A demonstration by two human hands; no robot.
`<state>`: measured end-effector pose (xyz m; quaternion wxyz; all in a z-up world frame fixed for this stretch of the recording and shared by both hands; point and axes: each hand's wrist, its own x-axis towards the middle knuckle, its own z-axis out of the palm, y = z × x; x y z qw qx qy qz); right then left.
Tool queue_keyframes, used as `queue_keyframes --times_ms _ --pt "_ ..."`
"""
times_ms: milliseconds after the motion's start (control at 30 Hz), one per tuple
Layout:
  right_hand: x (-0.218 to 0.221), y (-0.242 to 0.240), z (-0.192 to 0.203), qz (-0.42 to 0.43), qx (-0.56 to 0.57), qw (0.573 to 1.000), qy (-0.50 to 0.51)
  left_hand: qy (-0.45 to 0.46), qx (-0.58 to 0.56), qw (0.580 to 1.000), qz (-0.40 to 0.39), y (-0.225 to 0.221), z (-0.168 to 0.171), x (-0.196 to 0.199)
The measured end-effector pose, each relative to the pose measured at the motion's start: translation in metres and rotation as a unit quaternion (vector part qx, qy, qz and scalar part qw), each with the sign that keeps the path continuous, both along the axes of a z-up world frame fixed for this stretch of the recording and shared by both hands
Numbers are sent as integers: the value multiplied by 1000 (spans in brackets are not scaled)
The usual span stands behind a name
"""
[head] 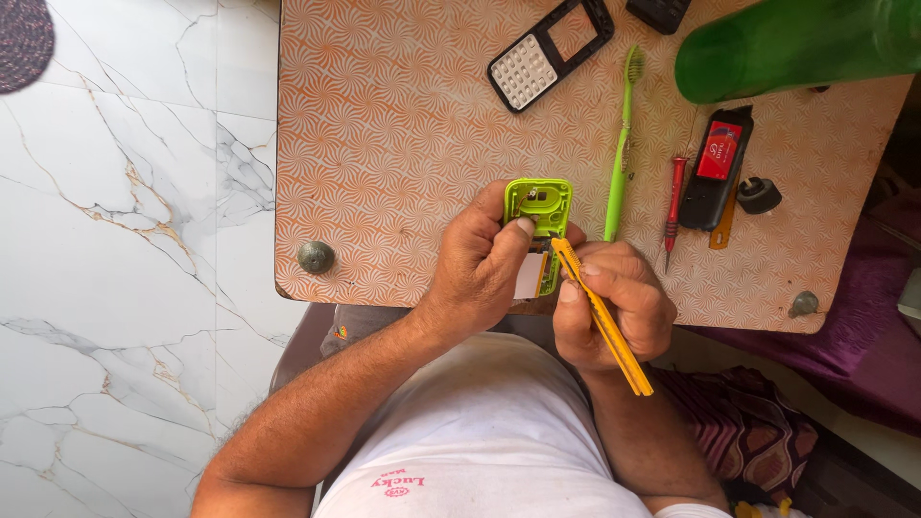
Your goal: The person cleans the internal plastic housing of a mobile phone with a toothbrush after dipping it in a bottle, then uses a utility knife to scrape residue from the same part. They handle several phone components including batteries and phone shells on a workbench.
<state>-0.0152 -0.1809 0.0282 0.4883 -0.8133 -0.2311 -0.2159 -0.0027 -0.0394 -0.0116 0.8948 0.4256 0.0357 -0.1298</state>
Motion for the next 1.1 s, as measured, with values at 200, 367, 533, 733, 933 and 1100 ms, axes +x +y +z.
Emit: queue_keyframes --times_ms 200,367,533,733,933,1100 --pt "-3 -8 1 -2 17 1000 -11 9 0 1000 -21 1 -2 0" --pt "6 -29 12 -67 -89 994 -16 59 -94 993 -41 5 4 2" --pt "12 -37 15 -77 -197 977 -25 67 -123 989 -43 9 6 3" --pt "15 -33 10 -73 -256 964 -25 80 -147 985 -51 14 5 3" --pt "14 -33 9 -61 -308 950 -4 83 -141 985 -58 16 7 4" --pt "16 -33 14 -45 -325 944 9 77 -145 985 -60 17 11 5"
